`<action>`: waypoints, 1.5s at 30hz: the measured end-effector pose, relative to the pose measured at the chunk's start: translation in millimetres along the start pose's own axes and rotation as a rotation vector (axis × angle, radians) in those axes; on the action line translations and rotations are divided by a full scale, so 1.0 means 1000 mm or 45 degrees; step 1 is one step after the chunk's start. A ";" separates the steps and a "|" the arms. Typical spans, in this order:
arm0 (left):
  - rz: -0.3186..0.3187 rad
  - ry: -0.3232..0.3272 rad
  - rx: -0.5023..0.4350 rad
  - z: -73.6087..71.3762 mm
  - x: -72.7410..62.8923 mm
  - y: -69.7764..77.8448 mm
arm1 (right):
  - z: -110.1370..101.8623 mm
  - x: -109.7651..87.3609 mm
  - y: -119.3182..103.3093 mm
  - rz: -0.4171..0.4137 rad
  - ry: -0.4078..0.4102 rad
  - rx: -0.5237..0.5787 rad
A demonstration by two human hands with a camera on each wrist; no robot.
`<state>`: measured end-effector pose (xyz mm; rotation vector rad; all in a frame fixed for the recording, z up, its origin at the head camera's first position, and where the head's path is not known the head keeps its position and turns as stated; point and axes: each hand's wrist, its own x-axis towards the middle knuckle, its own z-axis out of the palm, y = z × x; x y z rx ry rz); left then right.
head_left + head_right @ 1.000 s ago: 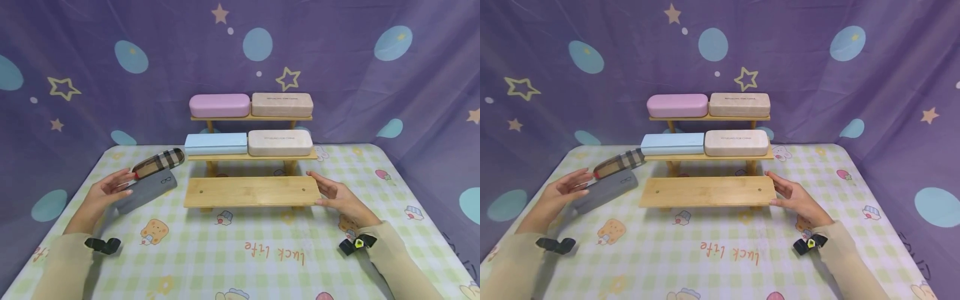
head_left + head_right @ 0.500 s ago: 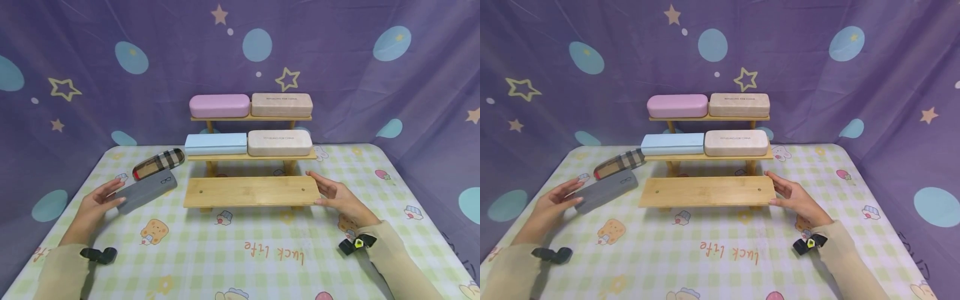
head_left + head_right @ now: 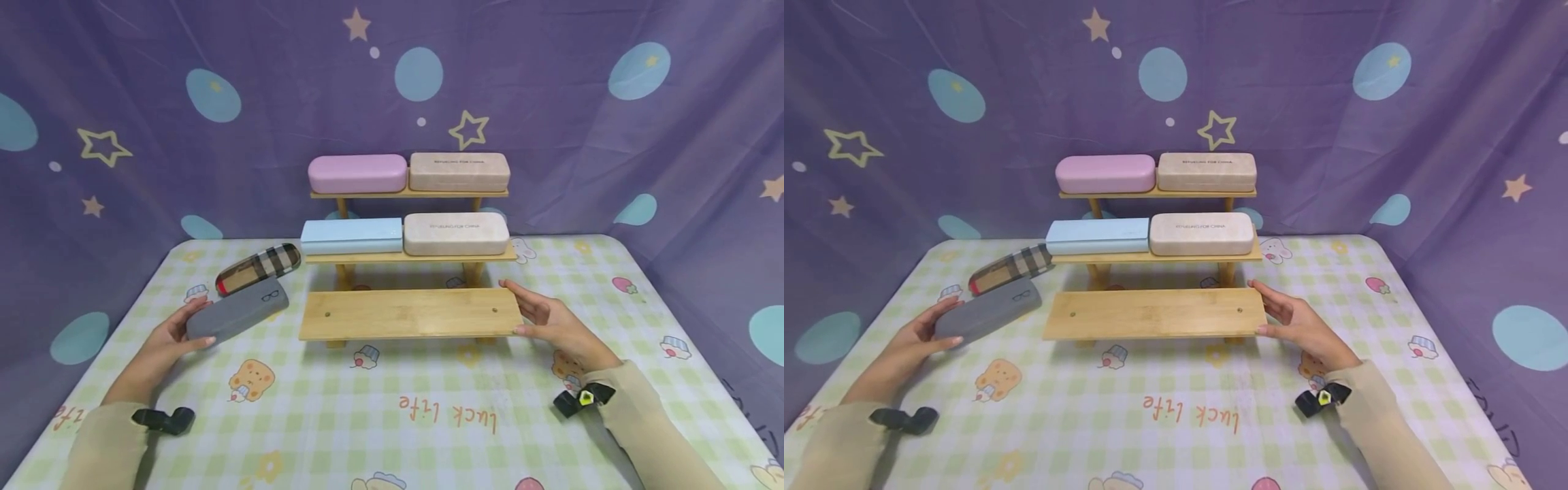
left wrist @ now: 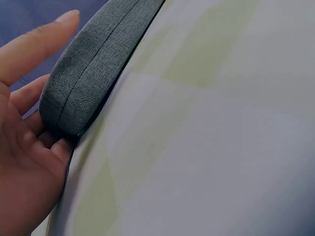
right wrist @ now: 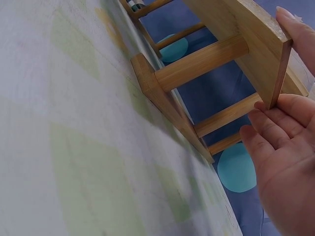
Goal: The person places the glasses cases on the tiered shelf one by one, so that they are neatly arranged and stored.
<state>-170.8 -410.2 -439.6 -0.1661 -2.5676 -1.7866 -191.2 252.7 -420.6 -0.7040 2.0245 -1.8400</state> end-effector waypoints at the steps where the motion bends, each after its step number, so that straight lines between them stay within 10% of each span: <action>1: 0.000 -0.007 0.024 0.000 0.000 0.000 | 0.000 0.000 0.000 -0.004 -0.002 -0.001; 19: -0.177 0.005 0.378 0.000 0.001 0.008 | 0.000 -0.001 0.001 -0.010 0.003 -0.006; 45: -0.112 0.130 0.322 -0.009 -0.004 0.028 | 0.001 0.000 0.000 -0.057 -0.006 -0.004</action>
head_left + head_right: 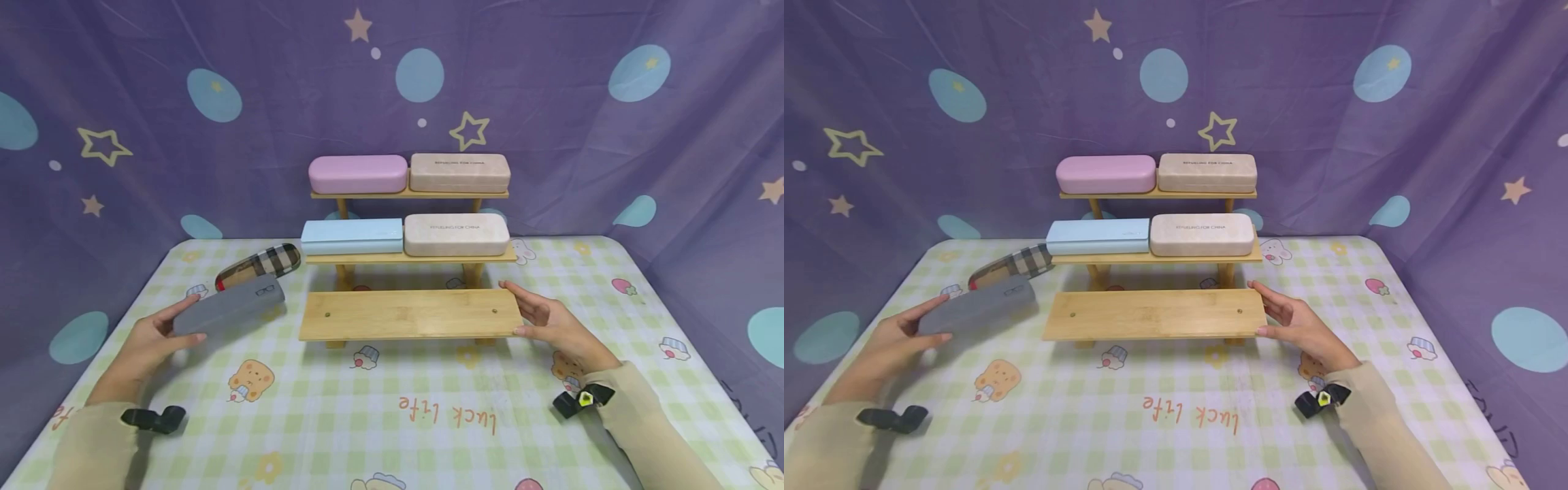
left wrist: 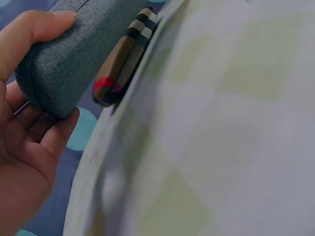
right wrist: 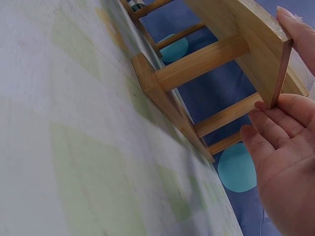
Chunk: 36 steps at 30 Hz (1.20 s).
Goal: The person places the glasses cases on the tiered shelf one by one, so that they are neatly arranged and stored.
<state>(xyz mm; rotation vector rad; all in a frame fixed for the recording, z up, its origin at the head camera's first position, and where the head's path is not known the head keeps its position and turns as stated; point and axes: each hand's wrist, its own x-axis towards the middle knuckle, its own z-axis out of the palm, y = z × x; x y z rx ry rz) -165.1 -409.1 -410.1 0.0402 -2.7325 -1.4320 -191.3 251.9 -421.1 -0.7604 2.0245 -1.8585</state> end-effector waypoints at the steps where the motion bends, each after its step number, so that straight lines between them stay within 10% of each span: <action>1: 0.008 0.001 -0.025 -0.001 0.000 0.002 | 0.000 0.000 0.000 0.000 0.000 0.001; 14: 0.231 0.074 -0.108 -0.004 -0.001 0.035 | 0.000 0.000 0.000 0.003 -0.006 0.007; 21: 0.414 -0.091 -0.524 0.003 -0.001 0.060 | 0.000 0.000 0.000 0.014 0.000 0.031; 36: 0.533 -0.301 -0.579 0.033 -0.001 0.109 | -0.001 0.000 0.001 0.034 0.007 0.013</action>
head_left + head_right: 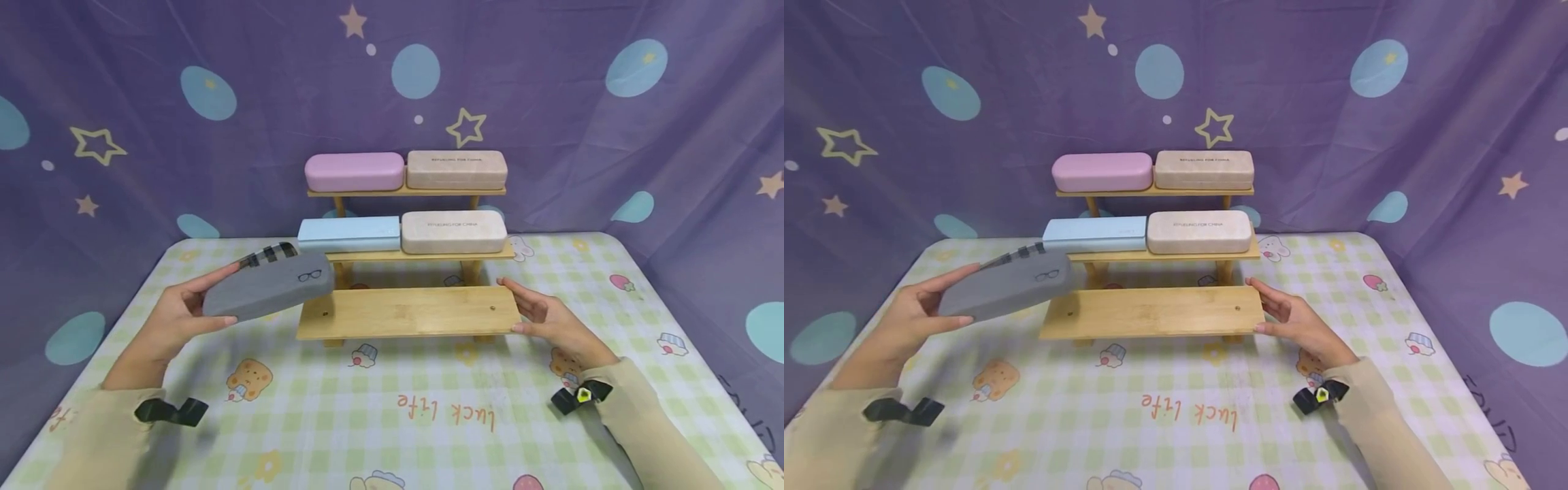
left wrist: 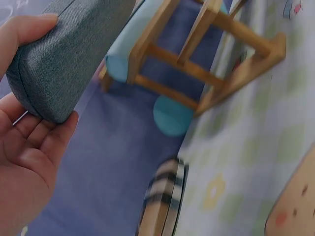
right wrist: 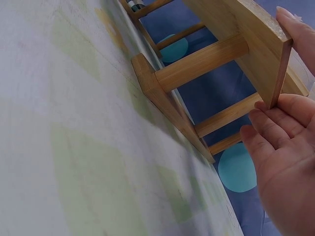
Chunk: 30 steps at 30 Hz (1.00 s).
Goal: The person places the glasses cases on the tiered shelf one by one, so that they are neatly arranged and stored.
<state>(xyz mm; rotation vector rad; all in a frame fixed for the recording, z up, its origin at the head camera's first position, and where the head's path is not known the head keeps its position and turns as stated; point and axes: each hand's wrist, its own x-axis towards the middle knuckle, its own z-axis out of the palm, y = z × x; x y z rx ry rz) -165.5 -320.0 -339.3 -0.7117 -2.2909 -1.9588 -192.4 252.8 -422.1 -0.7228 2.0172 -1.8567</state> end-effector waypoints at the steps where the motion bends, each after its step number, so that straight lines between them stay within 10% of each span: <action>1: -0.005 -0.012 -0.008 0.004 0.002 0.001 | 0.000 0.000 0.000 -0.001 0.000 0.000; 30: -0.049 -0.176 0.215 0.108 0.053 0.001 | 0.000 0.000 0.000 -0.004 -0.008 0.016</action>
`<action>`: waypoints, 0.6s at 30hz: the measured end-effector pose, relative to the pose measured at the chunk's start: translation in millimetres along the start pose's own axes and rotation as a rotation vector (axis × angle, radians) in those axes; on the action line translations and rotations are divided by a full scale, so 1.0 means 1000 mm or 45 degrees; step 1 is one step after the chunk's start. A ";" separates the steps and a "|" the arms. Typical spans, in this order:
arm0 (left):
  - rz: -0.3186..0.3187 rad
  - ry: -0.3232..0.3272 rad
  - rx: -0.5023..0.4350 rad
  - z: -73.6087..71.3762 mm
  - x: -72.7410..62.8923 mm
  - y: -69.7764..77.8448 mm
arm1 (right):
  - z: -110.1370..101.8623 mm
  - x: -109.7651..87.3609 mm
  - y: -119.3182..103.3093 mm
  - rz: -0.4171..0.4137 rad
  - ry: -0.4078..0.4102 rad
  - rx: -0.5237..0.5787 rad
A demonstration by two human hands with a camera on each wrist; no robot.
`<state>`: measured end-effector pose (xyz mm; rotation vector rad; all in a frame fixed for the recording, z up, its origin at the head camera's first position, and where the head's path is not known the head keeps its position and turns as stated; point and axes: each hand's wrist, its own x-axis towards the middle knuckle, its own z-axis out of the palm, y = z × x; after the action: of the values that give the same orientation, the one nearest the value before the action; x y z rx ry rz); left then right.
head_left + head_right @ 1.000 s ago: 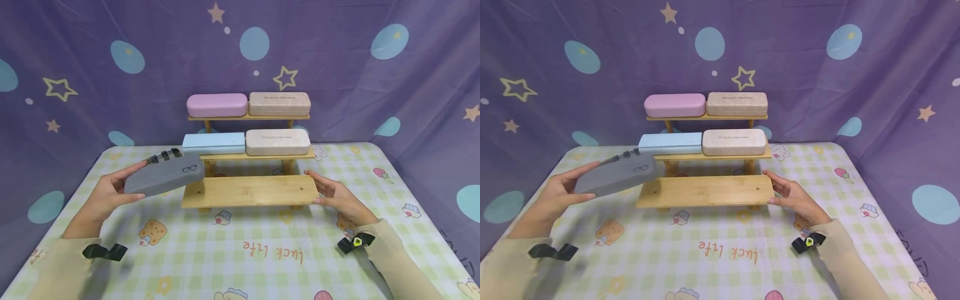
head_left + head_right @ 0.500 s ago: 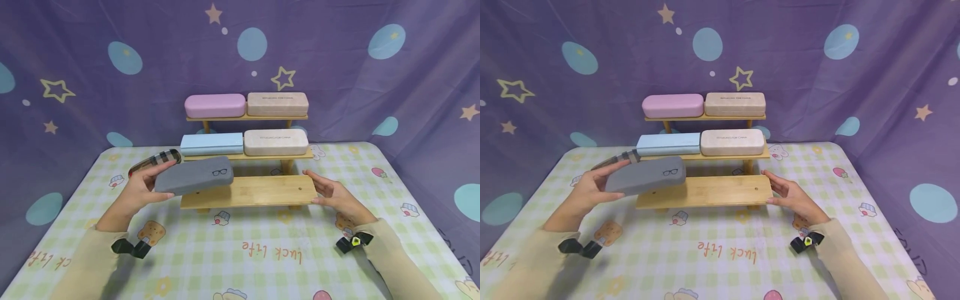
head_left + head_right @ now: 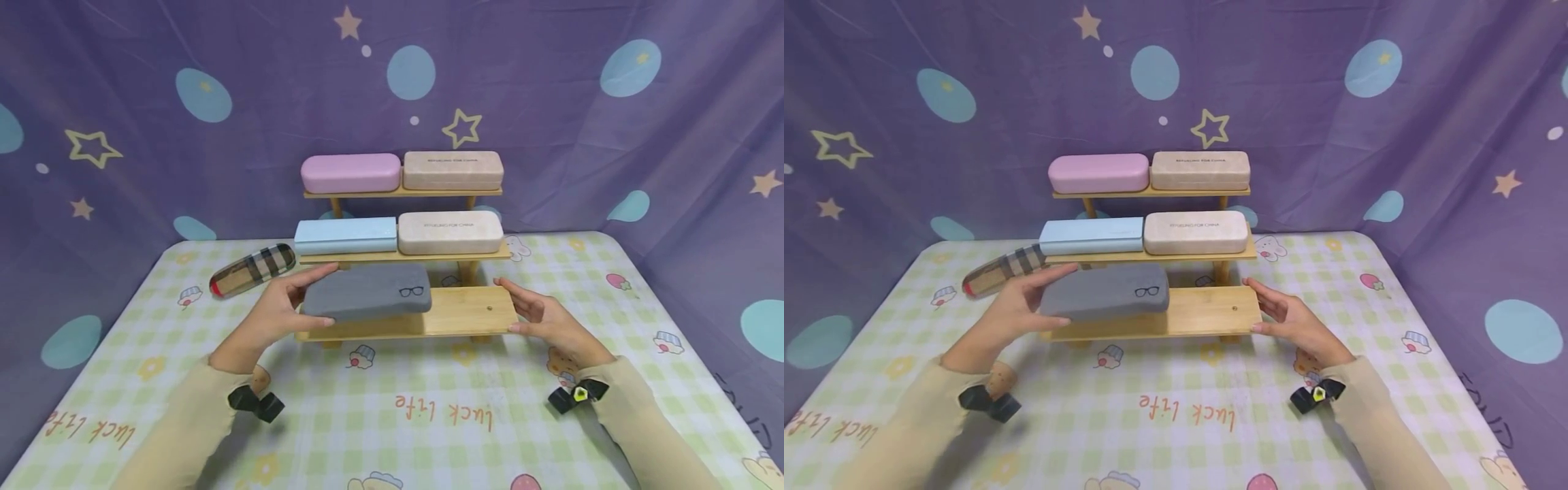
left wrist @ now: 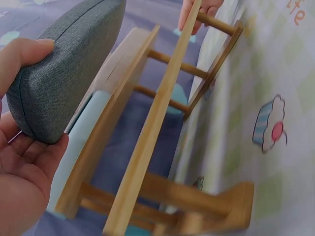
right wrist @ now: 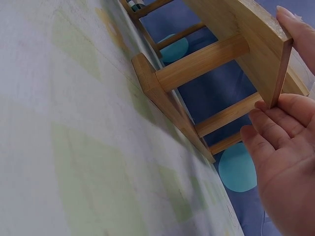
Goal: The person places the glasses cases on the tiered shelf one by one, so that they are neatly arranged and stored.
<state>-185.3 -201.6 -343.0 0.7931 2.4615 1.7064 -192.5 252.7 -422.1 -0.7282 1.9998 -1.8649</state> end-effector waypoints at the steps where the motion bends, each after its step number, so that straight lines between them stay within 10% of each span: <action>1: -0.012 -0.007 0.013 0.003 0.002 0.001 | 0.000 0.000 0.000 -0.002 -0.001 0.000; 18: -0.029 -0.077 -0.036 0.057 0.036 0.000 | 0.001 0.000 -0.001 -0.006 -0.013 0.020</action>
<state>-197.9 -136.9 -356.4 0.7981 2.3924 1.6800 -191.5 252.0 -421.1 -0.7377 1.9761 -1.8740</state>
